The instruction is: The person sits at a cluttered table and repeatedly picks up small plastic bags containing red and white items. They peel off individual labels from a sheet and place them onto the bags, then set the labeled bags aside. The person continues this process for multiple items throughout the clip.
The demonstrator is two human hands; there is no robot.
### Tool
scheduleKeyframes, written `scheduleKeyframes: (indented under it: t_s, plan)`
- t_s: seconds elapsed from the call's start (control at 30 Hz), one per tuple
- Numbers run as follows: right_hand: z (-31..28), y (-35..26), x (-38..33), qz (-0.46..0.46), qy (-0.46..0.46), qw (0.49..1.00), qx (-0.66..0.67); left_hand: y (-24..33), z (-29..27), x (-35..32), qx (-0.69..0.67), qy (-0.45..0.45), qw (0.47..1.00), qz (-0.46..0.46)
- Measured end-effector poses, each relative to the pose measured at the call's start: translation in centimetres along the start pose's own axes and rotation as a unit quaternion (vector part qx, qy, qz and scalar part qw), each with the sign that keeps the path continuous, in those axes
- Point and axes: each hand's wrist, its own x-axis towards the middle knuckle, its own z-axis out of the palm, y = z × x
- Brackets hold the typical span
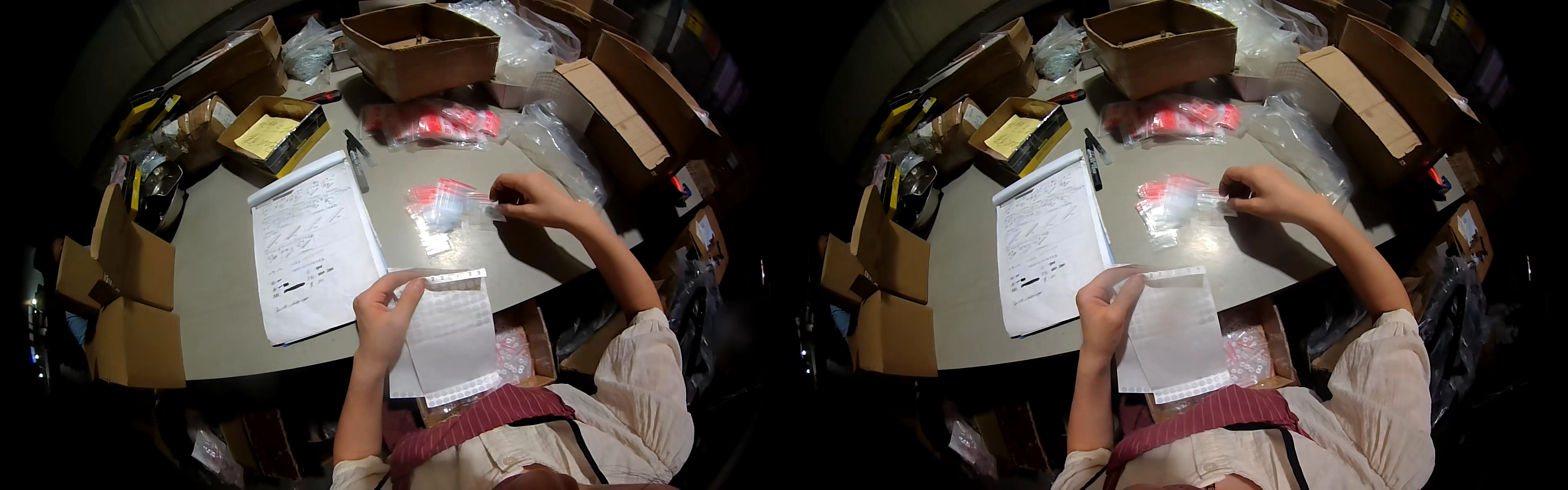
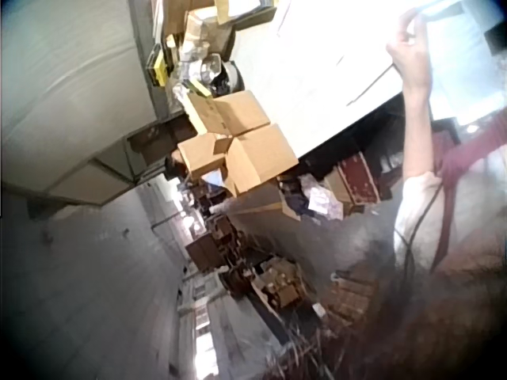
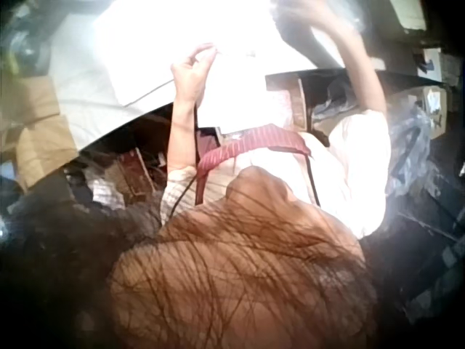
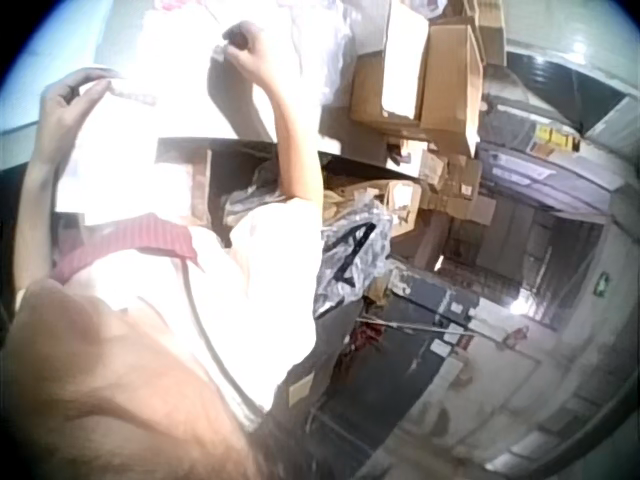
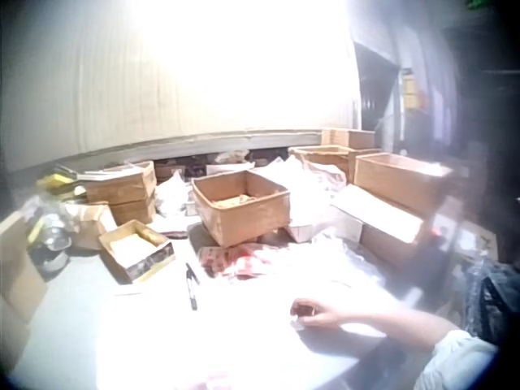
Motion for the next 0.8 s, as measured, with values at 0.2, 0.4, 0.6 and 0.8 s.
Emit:
scheduleKeyframes:
  t_s: [0.2, 0.4, 0.6, 0.8]
  plan:
    - [2.5, 0.1, 0.5, -0.08, 0.057, 0.98, -0.171, 0.4, 0.1, -0.1, 0.006, -0.004, 1.0, 0.006]
    - [3.9, 1.0, 0.5, -0.048, 0.094, 0.962, -0.252, 0.2, 0.0, -0.1, 0.024, -0.005, 1.0, 0.015]
    - [2.4, -5.2, -1.3, -0.056, 0.007, 0.996, -0.071, 0.5, 0.4, -0.3, 0.058, 0.006, 0.997, 0.051]
    - [4.0, -9.0, -2.9, -0.166, -0.072, 0.983, -0.03, 1.2, 0.2, -0.3, 0.079, -0.006, 0.996, 0.033]
